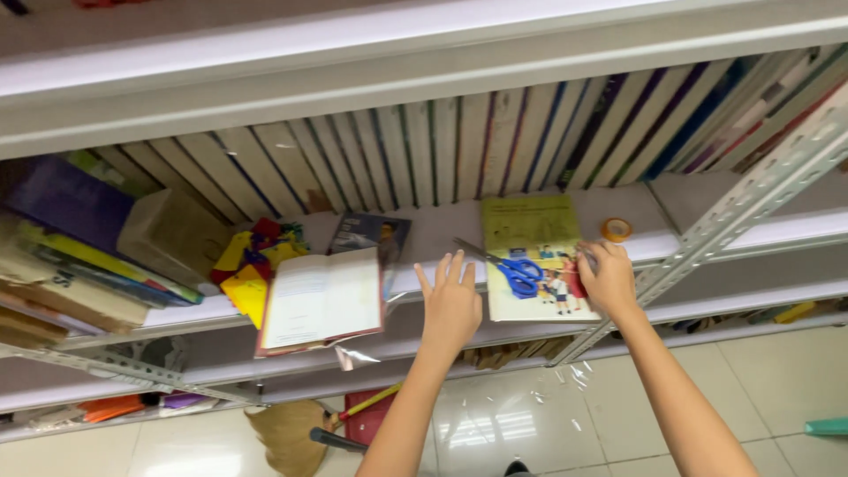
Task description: The person uses scissors to cut a plastic wrapper off a book and then cuts a piece of tape from a roll. The person handles the book and the tape roll while performing the cutting actions.
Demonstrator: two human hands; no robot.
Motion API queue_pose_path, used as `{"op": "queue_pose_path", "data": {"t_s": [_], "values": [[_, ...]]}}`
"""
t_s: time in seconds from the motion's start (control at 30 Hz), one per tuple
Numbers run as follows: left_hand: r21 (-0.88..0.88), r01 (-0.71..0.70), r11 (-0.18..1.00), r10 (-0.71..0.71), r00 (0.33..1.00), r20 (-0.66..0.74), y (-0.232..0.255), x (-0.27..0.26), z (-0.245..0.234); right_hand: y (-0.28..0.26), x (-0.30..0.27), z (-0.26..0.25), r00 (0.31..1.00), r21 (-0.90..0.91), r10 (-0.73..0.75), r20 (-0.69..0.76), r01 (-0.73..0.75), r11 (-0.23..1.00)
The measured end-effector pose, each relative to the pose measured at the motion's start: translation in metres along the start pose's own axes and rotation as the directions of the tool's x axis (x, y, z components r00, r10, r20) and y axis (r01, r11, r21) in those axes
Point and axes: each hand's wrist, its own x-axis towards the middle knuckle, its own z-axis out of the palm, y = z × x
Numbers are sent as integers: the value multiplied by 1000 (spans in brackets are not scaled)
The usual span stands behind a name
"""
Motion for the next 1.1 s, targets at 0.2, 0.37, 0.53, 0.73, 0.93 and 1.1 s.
{"op": "queue_pose_path", "data": {"t_s": [0.2, 0.37, 0.53, 0.73, 0.93, 1.1], "values": [[-102, -35, 994, 37, 999, 17, 68, 12, 34, 58, 14, -18, 988, -192, 129, -81, -142, 971], [-202, -72, 977, 72, 997, -4, 107, 12, 53, 70, 17, -13, 996, -218, 83, 8, -79, 973], [-261, -128, 957, 122, 992, -40, 122, 19, 52, 8, 18, -57, 1000, -180, -5, -15, 2, 984], [-510, -266, 818, 259, 962, -85, 137, 20, -8, -69, -17, -134, 950, 467, -165, 264, 24, 884], [-684, -157, 712, 300, 949, 94, 118, 3, -44, -67, -38, -117, 869, 749, -191, 456, -260, 609], [-786, -33, 617, 176, 980, 96, 84, 0, -52, -90, -31, -95, 817, 830, -200, 541, -480, 283]]}}
